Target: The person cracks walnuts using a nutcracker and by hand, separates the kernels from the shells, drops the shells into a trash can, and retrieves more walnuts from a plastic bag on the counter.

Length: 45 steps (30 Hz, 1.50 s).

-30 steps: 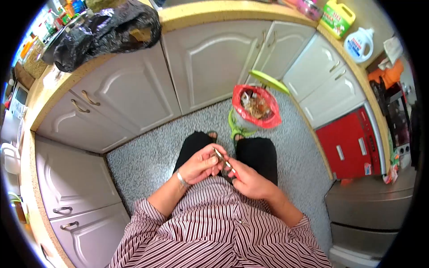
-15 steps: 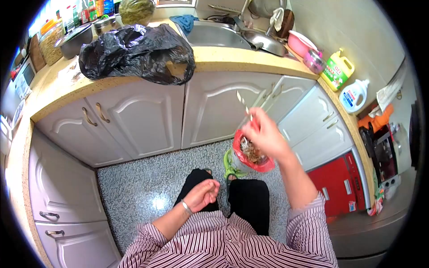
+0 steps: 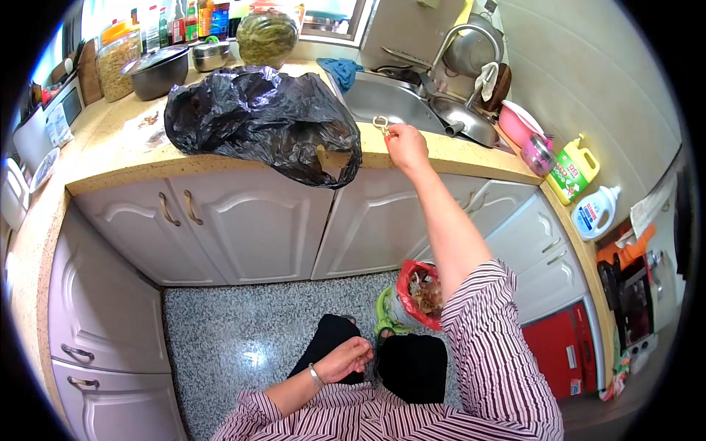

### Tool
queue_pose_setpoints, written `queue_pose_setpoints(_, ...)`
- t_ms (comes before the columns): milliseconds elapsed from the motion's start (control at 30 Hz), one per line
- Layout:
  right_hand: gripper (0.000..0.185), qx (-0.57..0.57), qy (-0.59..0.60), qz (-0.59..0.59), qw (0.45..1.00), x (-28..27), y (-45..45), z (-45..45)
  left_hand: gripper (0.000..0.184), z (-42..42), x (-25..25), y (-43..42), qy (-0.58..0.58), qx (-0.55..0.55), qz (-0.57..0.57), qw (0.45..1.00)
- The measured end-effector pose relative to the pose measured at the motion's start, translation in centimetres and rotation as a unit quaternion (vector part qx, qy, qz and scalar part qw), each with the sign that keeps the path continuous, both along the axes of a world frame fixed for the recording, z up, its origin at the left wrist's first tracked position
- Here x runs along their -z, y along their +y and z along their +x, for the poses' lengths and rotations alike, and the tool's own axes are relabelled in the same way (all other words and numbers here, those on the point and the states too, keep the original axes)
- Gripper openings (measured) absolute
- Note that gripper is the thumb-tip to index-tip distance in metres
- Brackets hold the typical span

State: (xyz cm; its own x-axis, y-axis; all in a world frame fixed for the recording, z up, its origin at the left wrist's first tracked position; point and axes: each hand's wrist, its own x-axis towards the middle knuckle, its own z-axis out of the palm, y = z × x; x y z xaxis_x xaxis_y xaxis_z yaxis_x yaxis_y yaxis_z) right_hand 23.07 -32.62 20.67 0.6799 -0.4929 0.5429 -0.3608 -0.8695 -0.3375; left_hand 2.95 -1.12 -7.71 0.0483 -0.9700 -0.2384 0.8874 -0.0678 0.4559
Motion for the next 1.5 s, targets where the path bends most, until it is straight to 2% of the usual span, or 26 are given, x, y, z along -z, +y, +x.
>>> queue_pose_setpoints(33, 0.018, 0.027, 0.041, -0.011, 0.999, -0.1, -0.1, 0.2, 0.015, 0.1, -0.1, 0.1, 0.000, 0.005, 0.013, 1.000)
queue_pose_setpoints(167, 0.020, 0.035, 0.011, -0.043, 0.998, 0.3, -0.7, -0.6, 0.018, 0.1, 0.6, -0.1, 0.007, -0.001, -0.010, 1.000)
queue_pose_setpoints(233, 0.023, 0.004, -0.072, -0.097, 0.993, 0.2, -0.6, -2.0, 0.020, 0.2, 0.7, -0.2, 0.023, 0.001, -0.018, 1.000)
queue_pose_setpoints(267, 0.025, -0.056, -0.110, -0.095, 0.988, 0.1, -0.5, -3.3, 0.023, 0.2, 0.6, 0.0, 0.011, -0.005, -0.029, 0.999)
queue_pose_setpoints(333, 0.024, -0.118, -0.139, -0.081, 0.980, -0.3, 1.7, -7.4, 0.027, 0.6, 0.4, 0.2, 0.022, -0.012, -0.059, 0.998)
queue_pose_setpoints(367, 0.024, -0.111, -0.130, -0.070, 0.983, -0.2, 3.3, -10.0, 0.029, 0.9, -0.5, 0.3, 0.006, -0.023, -0.070, 0.997)
queue_pose_setpoints(433, 0.027, -0.180, -0.066, 0.113, 0.975, 1.7, 7.0, -16.2, 0.034, 1.0, -1.4, 0.5, 0.000, -0.048, -0.075, 0.996)
queue_pose_setpoints(467, 0.027, -0.172, -0.057, 0.132, 0.975, 3.7, 8.4, -18.9, 0.036, 1.3, -1.5, 0.4, 0.005, -0.064, -0.073, 0.995)
queue_pose_setpoints(533, 0.029, -0.199, 0.008, 0.364, 0.910, 7.7, 11.1, -24.3, 0.041, 1.3, -3.3, 0.1, 0.013, -0.081, -0.050, 0.995)
queue_pose_setpoints(600, 0.032, -0.201, 0.048, 0.410, 0.888, 11.2, 13.1, -28.2, 0.043, 1.2, -4.5, -0.6, 0.054, -0.077, -0.045, 0.995)
queue_pose_setpoints(700, 0.033, -0.209, 0.024, 0.470, 0.857, 13.8, 15.8, -32.4, 0.052, 0.4, -5.6, -1.4, 0.067, -0.017, -0.072, 0.995)
queue_pose_setpoints(733, 0.033, -0.218, 0.004, 0.493, 0.842, 13.8, 16.4, -33.3, 0.055, -0.2, -6.5, -1.8, 0.079, -0.015, -0.050, 0.996)
queue_pose_setpoints(900, 0.030, -0.210, 0.036, 0.430, 0.877, 12.2, 17.1, -37.1, 0.057, -3.7, -8.4, -2.7, 0.072, 0.029, -0.070, 0.994)
queue_pose_setpoints(967, 0.027, -0.215, 0.071, 0.370, 0.901, 12.0, 17.0, -38.4, 0.057, -5.0, -9.2, -2.7, 0.063, 0.036, -0.045, 0.996)
queue_pose_setpoints(1067, 0.027, -0.211, 0.016, 0.349, 0.913, 12.7, 16.8, -39.9, 0.058, -6.0, -10.4, -2.7, 0.052, 0.054, -0.031, 0.997)
queue_pose_setpoints(1200, 0.024, -0.186, -0.001, 0.426, 0.885, 13.6, 16.8, -41.6, 0.055, -7.1, -11.0, -2.7, 0.018, 0.075, -0.017, 0.997)
queue_pose_setpoints(1267, 0.021, -0.189, -0.120, 0.555, 0.801, 15.0, 17.1, -41.9, 0.043, -7.6, -10.6, -2.6, -0.061, 0.039, 0.013, 0.997)
queue_pose_setpoints(1300, 0.021, -0.189, -0.122, 0.555, 0.801, 14.8, 17.3, -42.0, 0.043, -7.8, -10.9, -2.6, -0.063, 0.040, 0.014, 0.997)
queue_pose_setpoints(1367, 0.019, -0.180, -0.140, 0.546, 0.806, 14.2, 17.4, -42.2, 0.031, -8.3, -11.7, -2.6, -0.242, -0.001, -0.017, 0.970)
queue_pose_setpoints(1500, 0.019, -0.146, -0.108, 0.565, 0.805, 13.6, 17.5, -42.7, 0.028, -8.3, -11.8, -2.9, -0.296, 0.002, -0.039, 0.954)
